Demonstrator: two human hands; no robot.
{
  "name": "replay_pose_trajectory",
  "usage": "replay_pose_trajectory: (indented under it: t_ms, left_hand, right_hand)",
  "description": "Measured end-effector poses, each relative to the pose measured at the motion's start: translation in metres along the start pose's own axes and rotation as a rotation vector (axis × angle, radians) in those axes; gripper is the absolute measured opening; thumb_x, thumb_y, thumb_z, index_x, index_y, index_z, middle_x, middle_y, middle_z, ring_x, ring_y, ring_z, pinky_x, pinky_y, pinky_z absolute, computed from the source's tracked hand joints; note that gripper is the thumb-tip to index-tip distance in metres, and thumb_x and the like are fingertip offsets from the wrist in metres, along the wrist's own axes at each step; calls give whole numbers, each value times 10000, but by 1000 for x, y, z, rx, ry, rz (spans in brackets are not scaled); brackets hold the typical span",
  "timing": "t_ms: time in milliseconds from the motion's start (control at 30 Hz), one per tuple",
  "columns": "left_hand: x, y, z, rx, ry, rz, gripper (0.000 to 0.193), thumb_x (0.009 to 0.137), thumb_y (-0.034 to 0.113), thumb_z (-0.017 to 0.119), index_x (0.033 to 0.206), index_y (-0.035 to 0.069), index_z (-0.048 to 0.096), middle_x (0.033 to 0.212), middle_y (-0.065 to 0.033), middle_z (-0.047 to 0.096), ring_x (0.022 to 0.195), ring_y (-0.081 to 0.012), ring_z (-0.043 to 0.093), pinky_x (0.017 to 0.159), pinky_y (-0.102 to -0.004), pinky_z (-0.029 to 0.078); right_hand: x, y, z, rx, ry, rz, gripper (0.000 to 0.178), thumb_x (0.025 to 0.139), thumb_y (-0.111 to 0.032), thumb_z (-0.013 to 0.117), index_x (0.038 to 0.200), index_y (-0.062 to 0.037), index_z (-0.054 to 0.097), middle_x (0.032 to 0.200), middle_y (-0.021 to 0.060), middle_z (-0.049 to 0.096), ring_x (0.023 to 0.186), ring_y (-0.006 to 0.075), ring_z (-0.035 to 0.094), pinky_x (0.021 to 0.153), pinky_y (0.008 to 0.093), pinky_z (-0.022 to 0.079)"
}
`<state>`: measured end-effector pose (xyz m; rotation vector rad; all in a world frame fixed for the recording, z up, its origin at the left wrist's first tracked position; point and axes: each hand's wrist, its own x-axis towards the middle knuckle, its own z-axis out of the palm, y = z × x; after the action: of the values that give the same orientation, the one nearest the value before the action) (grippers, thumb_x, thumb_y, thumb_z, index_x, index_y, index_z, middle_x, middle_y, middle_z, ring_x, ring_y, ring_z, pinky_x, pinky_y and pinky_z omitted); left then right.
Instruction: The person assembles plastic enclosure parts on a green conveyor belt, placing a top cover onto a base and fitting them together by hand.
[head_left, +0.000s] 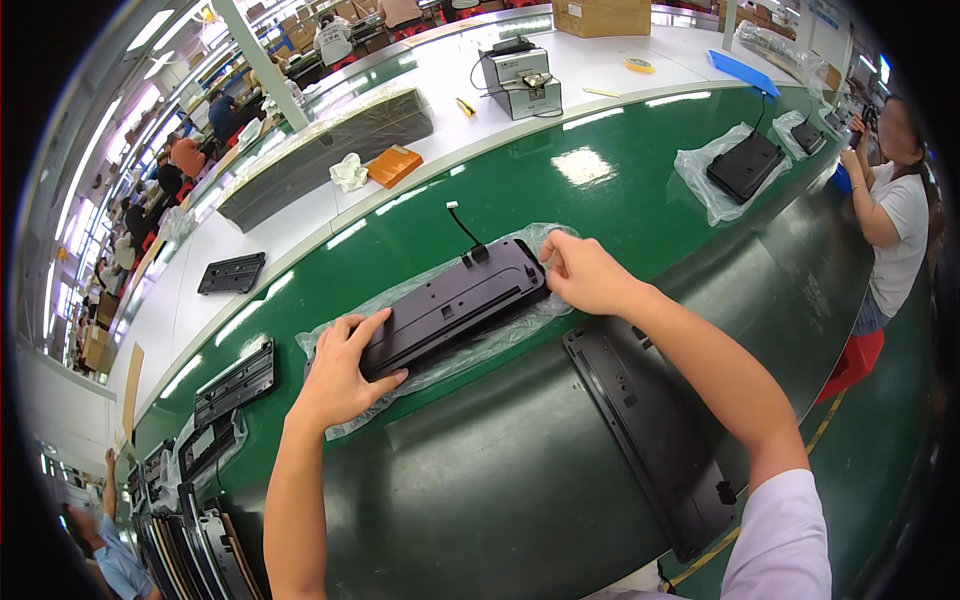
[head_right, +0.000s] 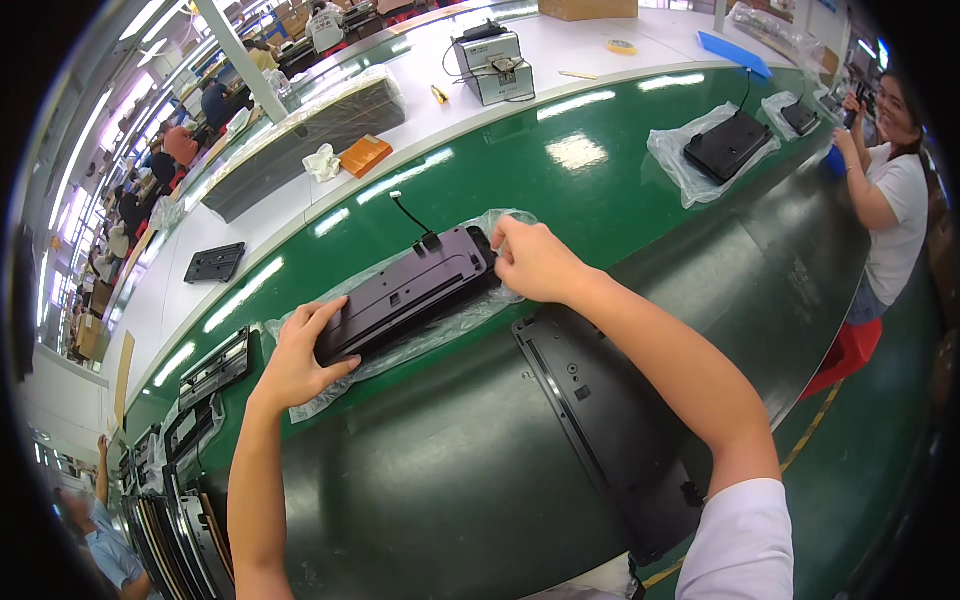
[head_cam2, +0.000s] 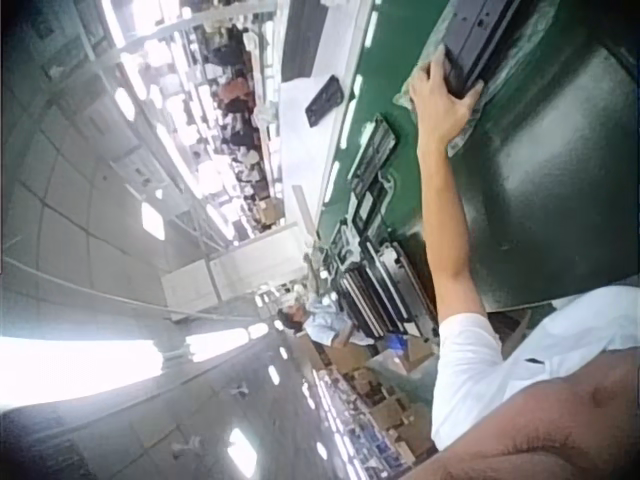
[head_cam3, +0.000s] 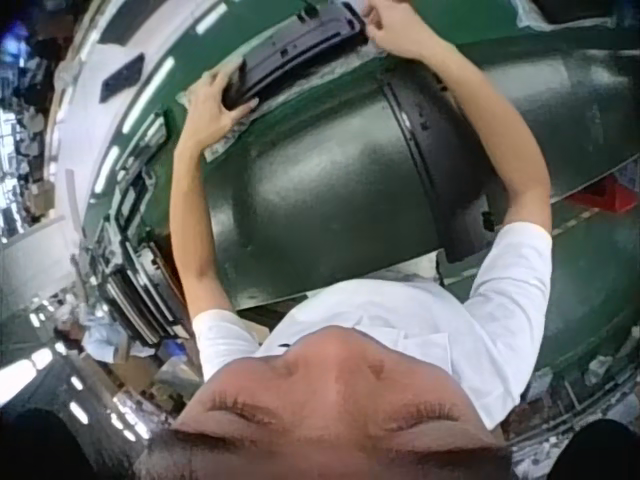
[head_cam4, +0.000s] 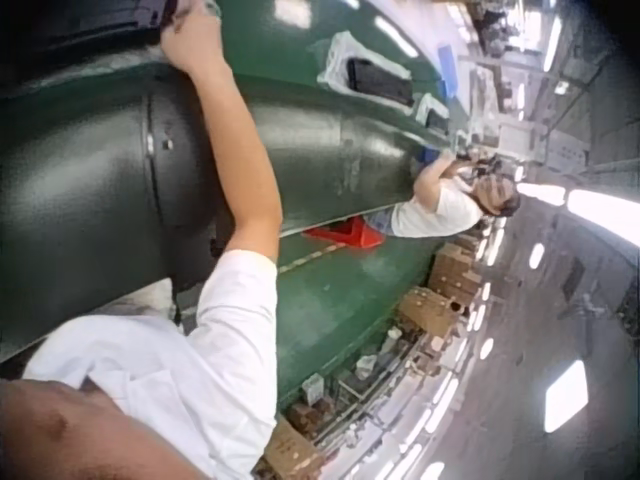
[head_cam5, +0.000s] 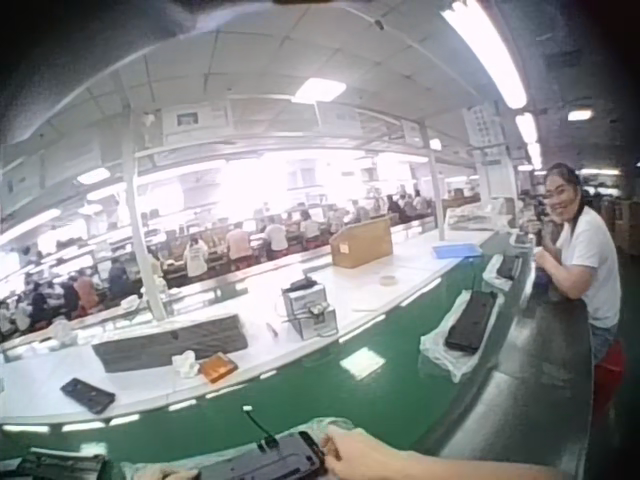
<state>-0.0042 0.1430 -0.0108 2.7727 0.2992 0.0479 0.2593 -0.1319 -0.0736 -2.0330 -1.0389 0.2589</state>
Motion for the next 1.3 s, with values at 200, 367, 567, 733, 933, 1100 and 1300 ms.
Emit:
replay_pose_trajectory:
  t_ms: [200,367,567,733,933,1100,1300]
  left_hand:
    - [6,12,6,141,58,3,827,767,316,892,1500,170,539,1426,-186,519,1320,-415,476,1157,-512,385]
    - [12,19,11,215,88,15,824,768,337,889,1498,178,542,1434,-179,517,1323,-419,469,1164,-513,377]
    - [25,32,22,272,96,16,842,788,442,863,1510,162,531,1434,-247,499,1337,-434,455,1199,-519,319]
    - [36,38,27,292,64,19,904,774,504,861,1521,127,520,1439,-271,498,1353,-436,453,1212,-536,287]
    - [40,34,34,284,88,20,842,809,492,836,1498,113,536,1465,-247,518,1391,-427,458,1229,-555,273]
    - [14,8,43,392,388,73,683,806,392,860,1389,117,634,1519,-214,516,1421,-419,465,1225,-552,296]
    - [-24,-36,32,-66,426,-56,427,896,184,777,1293,58,682,1363,-209,652,1218,-354,658,1045,-398,500]
  right_hand:
    - [-16,12,-22,-72,-197,-50,574,846,-33,687,1394,9,524,868,135,733,863,322,713,861,400,555]
    - [1,5,-38,-117,-285,-27,620,857,-75,689,1448,17,525,938,143,764,926,337,729,913,402,561]
    - [41,8,-7,-260,-120,114,521,967,-302,670,1343,54,613,1232,250,708,1174,383,665,1051,454,510]
    - [40,20,32,-393,5,173,474,1062,-426,514,1340,-46,568,1267,259,618,1165,471,642,1010,547,518]
    - [45,34,31,-395,55,95,346,1075,-241,480,1315,-16,590,1190,262,652,1092,466,636,952,547,520]
    - [59,66,30,-435,92,33,297,1049,-177,497,1232,-11,661,1130,268,695,1086,452,654,961,530,523]
    - [85,40,2,-475,-107,180,297,876,-38,606,1130,-50,760,1171,258,719,1112,437,688,970,476,563]
